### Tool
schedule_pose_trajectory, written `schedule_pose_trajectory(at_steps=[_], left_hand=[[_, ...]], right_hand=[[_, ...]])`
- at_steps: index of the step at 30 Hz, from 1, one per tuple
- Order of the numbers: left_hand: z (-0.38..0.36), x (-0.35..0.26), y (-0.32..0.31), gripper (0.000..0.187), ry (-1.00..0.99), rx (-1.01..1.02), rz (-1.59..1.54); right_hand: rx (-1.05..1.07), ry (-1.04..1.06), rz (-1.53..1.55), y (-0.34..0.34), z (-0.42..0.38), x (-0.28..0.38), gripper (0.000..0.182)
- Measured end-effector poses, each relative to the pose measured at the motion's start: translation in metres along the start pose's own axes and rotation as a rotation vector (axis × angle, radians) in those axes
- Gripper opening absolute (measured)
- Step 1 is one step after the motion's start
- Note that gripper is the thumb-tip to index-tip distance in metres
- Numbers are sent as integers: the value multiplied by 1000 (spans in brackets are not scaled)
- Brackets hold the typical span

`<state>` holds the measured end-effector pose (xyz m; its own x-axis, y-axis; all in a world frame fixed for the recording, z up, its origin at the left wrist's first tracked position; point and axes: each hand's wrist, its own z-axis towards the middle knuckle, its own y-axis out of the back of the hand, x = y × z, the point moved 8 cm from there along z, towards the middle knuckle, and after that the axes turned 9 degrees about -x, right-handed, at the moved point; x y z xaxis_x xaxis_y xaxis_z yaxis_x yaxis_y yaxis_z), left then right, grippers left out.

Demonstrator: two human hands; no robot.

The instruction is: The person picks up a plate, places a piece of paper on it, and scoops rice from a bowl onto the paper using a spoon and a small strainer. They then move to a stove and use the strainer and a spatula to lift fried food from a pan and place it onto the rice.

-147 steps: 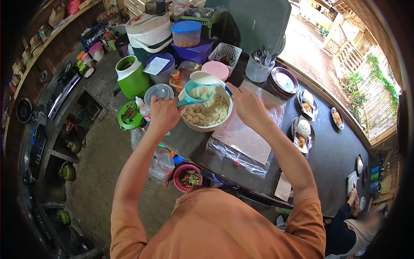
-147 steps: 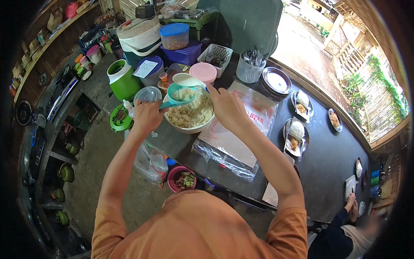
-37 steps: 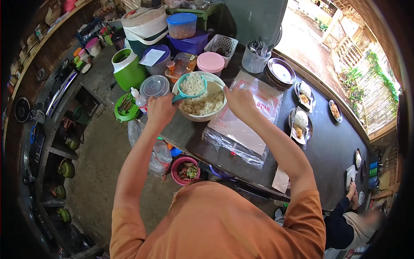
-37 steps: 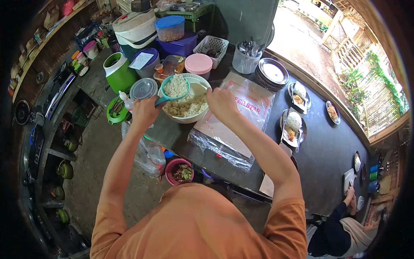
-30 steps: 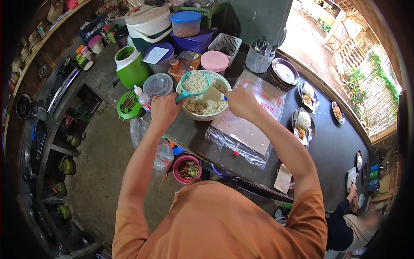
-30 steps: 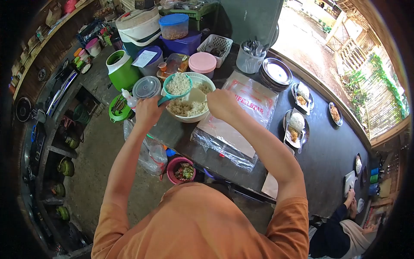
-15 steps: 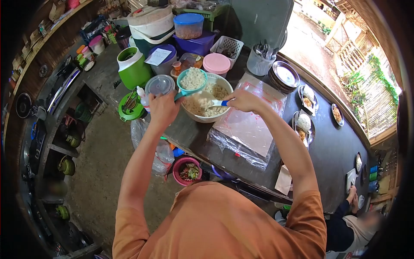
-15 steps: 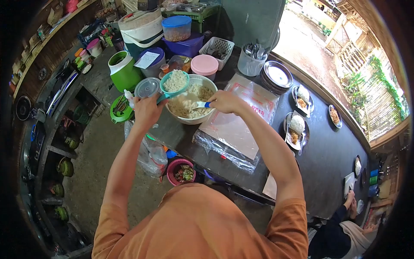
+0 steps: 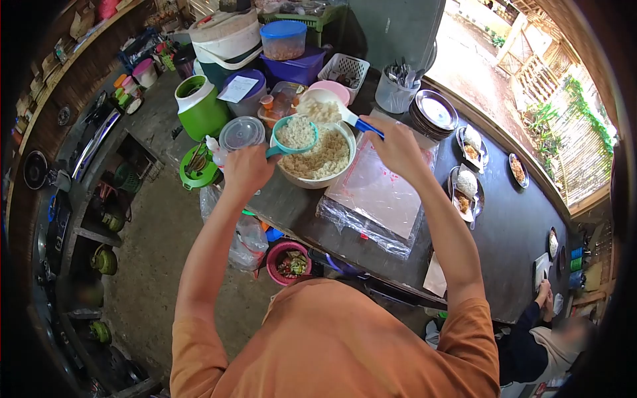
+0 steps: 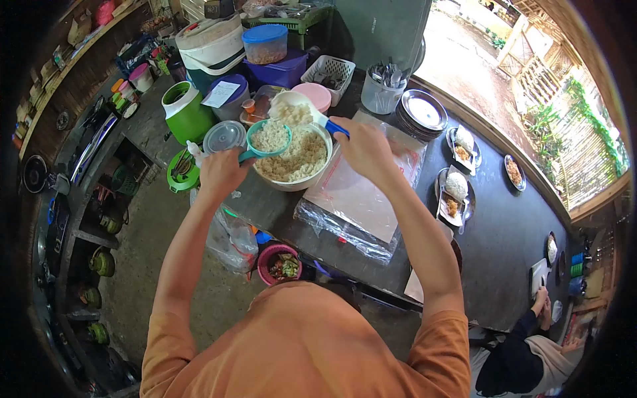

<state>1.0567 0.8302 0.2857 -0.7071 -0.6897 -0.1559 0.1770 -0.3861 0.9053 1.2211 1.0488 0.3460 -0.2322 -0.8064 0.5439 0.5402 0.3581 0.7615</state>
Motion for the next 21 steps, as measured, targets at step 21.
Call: schedule_pose_trajectory(at_steps=[21], left_hand=[[8,-26,-1,37,-93,-58,-77]], right_hand=[[109,43,-171,-15,-1,6,30]])
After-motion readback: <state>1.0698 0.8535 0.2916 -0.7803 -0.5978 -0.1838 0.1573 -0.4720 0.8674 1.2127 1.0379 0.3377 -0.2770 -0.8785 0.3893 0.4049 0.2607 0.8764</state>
